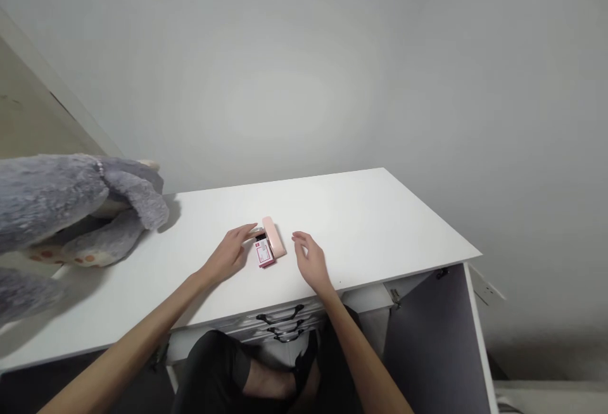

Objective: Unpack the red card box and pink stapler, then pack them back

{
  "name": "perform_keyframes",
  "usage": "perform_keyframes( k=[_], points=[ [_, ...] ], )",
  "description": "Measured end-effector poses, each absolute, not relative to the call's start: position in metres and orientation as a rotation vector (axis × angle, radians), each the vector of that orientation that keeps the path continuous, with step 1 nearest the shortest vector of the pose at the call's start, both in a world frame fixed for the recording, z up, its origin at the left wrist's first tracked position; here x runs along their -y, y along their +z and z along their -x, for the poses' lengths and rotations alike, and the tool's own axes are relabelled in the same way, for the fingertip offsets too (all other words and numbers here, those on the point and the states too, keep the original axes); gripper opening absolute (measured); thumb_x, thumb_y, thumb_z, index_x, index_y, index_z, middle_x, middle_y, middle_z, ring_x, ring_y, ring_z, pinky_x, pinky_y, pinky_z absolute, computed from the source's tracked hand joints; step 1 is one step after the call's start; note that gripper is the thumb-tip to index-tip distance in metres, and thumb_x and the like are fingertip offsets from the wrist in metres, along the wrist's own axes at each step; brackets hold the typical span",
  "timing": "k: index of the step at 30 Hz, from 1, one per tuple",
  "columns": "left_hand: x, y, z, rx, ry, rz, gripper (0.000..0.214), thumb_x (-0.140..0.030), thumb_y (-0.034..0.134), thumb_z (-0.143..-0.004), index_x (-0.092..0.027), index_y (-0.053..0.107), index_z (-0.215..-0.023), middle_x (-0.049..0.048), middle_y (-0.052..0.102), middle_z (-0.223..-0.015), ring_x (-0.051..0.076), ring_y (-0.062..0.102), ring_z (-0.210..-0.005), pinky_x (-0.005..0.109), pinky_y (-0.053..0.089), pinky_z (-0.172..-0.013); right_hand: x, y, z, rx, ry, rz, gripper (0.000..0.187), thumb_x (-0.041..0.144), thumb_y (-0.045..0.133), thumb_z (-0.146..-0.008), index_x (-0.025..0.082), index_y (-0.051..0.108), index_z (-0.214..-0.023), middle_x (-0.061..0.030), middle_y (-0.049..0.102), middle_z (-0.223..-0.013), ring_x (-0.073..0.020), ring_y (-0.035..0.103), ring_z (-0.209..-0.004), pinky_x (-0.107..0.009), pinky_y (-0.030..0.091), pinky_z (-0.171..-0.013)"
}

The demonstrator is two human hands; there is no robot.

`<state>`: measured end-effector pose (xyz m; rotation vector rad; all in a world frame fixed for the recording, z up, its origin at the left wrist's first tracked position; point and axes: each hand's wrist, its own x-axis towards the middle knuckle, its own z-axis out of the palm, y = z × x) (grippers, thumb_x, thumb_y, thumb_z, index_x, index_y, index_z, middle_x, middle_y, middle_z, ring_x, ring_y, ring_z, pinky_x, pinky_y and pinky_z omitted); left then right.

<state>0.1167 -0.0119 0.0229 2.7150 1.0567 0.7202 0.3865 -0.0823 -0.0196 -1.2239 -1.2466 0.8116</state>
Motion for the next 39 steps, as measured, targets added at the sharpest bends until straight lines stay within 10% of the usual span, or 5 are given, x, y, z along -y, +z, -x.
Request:
perform_keyframes(
  k=[26, 39],
  points=[
    [0.03, 0.042, -0.016, -1.603, 0.985, -2.479, 0.05, -0.029, 0.048, -0.097, -0.016, 0.051, -0.146, 0.0188, 0.061, -0.144, 0.036, 0.054, -0.14, 0.059, 0.04, -0.121, 0.084, -0.022, -0.388, 1.279, 0.82, 1.235, 0.029, 0.039, 0.053, -0.101, 0.024, 0.064, -0.122, -0.0139, 0.075, -0.133, -0.0273, 0.074, -0.125, -0.043, 0.057, -0.103],
    [0.061, 0.015, -0.147, -1.375, 0.865, -2.262, 0.114, -0.053, 0.09, -0.075, -0.026, 0.021, -0.161, 0.0172, 0.063, -0.142, 0.041, 0.058, -0.136, 0.064, 0.041, -0.116, 0.083, -0.02, -0.389, 1.285, 0.793, 1.213, 0.026, 0.039, 0.052, -0.102, 0.025, 0.063, -0.12, -0.0135, 0.076, -0.131, -0.0259, 0.075, -0.123, -0.045, 0.056, -0.109]
  ],
)
